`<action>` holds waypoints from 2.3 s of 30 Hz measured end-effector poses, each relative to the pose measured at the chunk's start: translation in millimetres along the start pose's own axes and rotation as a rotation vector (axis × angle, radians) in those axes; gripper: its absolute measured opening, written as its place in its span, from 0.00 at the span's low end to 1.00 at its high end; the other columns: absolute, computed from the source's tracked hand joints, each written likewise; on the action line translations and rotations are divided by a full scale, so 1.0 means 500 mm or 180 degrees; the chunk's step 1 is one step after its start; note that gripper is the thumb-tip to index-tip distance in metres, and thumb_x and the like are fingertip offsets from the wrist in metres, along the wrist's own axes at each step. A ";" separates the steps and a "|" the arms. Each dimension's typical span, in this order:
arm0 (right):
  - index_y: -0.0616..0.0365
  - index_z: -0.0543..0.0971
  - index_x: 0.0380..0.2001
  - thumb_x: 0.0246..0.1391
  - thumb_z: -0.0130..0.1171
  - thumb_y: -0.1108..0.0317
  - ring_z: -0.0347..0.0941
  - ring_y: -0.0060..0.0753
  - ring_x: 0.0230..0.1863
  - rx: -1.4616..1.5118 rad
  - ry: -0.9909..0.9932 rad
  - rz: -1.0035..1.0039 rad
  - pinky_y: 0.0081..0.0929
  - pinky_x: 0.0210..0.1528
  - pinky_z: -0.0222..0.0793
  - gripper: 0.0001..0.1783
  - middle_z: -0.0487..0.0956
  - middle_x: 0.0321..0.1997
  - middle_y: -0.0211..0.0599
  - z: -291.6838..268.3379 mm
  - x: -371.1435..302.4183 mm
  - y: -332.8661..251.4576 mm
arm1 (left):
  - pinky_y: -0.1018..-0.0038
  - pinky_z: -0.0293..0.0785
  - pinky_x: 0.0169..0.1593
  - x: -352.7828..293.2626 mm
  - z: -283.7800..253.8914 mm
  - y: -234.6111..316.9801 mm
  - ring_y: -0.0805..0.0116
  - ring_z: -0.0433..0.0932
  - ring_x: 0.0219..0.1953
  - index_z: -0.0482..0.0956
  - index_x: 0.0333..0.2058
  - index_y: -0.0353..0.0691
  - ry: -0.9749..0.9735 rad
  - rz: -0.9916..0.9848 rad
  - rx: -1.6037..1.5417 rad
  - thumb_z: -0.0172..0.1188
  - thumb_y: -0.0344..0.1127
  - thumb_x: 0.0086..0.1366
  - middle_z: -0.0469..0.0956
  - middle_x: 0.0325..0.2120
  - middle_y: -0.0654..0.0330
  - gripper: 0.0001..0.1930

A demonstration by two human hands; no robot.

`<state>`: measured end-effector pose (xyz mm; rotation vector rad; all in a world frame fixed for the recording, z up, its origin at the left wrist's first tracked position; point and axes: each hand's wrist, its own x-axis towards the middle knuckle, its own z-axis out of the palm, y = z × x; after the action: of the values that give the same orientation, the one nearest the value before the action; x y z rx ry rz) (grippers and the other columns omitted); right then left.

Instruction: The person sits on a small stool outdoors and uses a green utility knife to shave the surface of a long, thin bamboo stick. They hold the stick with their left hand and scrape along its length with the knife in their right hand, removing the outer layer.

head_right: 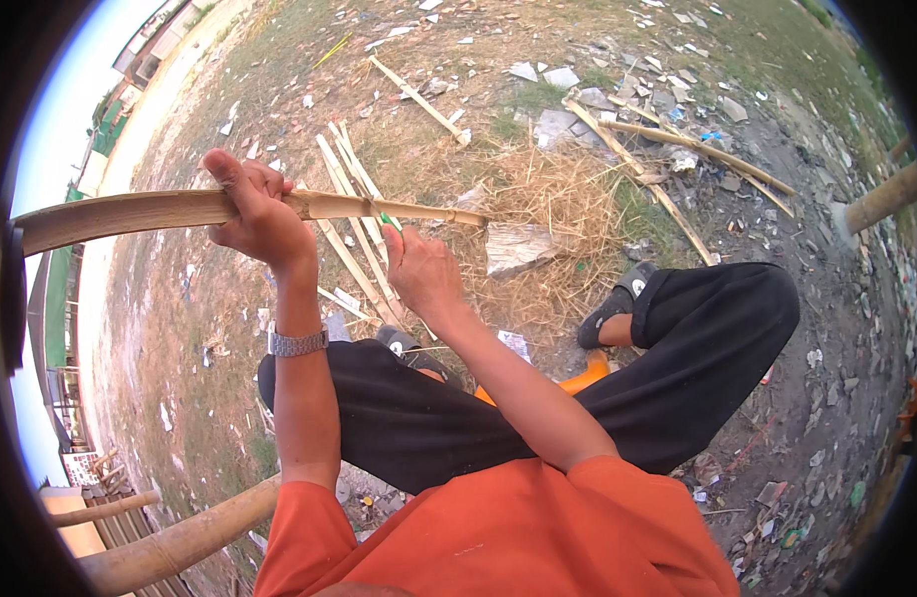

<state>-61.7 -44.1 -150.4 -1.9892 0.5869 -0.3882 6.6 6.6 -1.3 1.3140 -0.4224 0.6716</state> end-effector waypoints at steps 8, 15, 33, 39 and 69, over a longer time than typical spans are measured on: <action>0.67 0.80 0.30 0.66 0.30 0.47 0.73 0.68 0.37 -0.0539 -0.0454 0.0968 0.53 0.46 0.67 0.36 0.76 0.30 0.68 0.003 -0.041 0.274 | 0.80 0.57 0.16 -0.001 0.007 0.002 0.81 0.60 0.11 0.61 0.10 0.45 -0.0154 0.0016 -0.0210 0.54 0.49 0.68 0.58 0.07 0.70 0.28; 0.69 0.74 0.28 0.66 0.34 0.50 0.71 0.62 0.28 0.0533 -0.0112 -0.0139 0.49 0.38 0.64 0.31 0.74 0.23 0.60 -0.035 0.011 -0.011 | 0.81 0.56 0.16 0.006 0.007 -0.005 0.81 0.57 0.10 0.57 0.11 0.47 -0.0400 -0.0061 -0.0468 0.54 0.48 0.68 0.57 0.07 0.70 0.28; 0.67 0.75 0.22 0.66 0.36 0.51 0.71 0.65 0.27 0.0224 -0.0402 0.0244 0.51 0.33 0.65 0.32 0.73 0.22 0.62 -0.057 0.014 0.065 | 0.82 0.51 0.13 0.026 -0.012 -0.024 0.81 0.52 0.09 0.53 0.10 0.45 -0.1223 0.0186 -0.0917 0.47 0.32 0.67 0.54 0.06 0.68 0.25; 0.68 0.75 0.32 0.66 0.37 0.55 0.70 0.60 0.24 0.0677 -0.0201 0.0087 0.47 0.32 0.63 0.26 0.71 0.23 0.62 -0.047 -0.011 0.008 | 0.81 0.50 0.14 0.012 0.000 -0.025 0.80 0.51 0.10 0.53 0.10 0.45 -0.1448 0.0275 -0.1027 0.46 0.31 0.65 0.54 0.06 0.67 0.23; 0.66 0.70 0.16 0.66 0.30 0.46 0.64 0.45 0.18 0.0782 0.0159 0.0316 0.45 0.28 0.58 0.37 0.67 0.13 0.46 -0.080 0.052 0.020 | 0.74 0.55 0.13 0.012 0.089 0.003 0.75 0.63 0.07 0.67 0.12 0.41 -0.1885 0.1226 0.0605 0.55 0.43 0.67 0.64 0.06 0.65 0.24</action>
<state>-62.5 -92.1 -140.3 -1.7133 0.6354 -0.4285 13.7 -35.1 13.3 1.6267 -1.1357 0.6394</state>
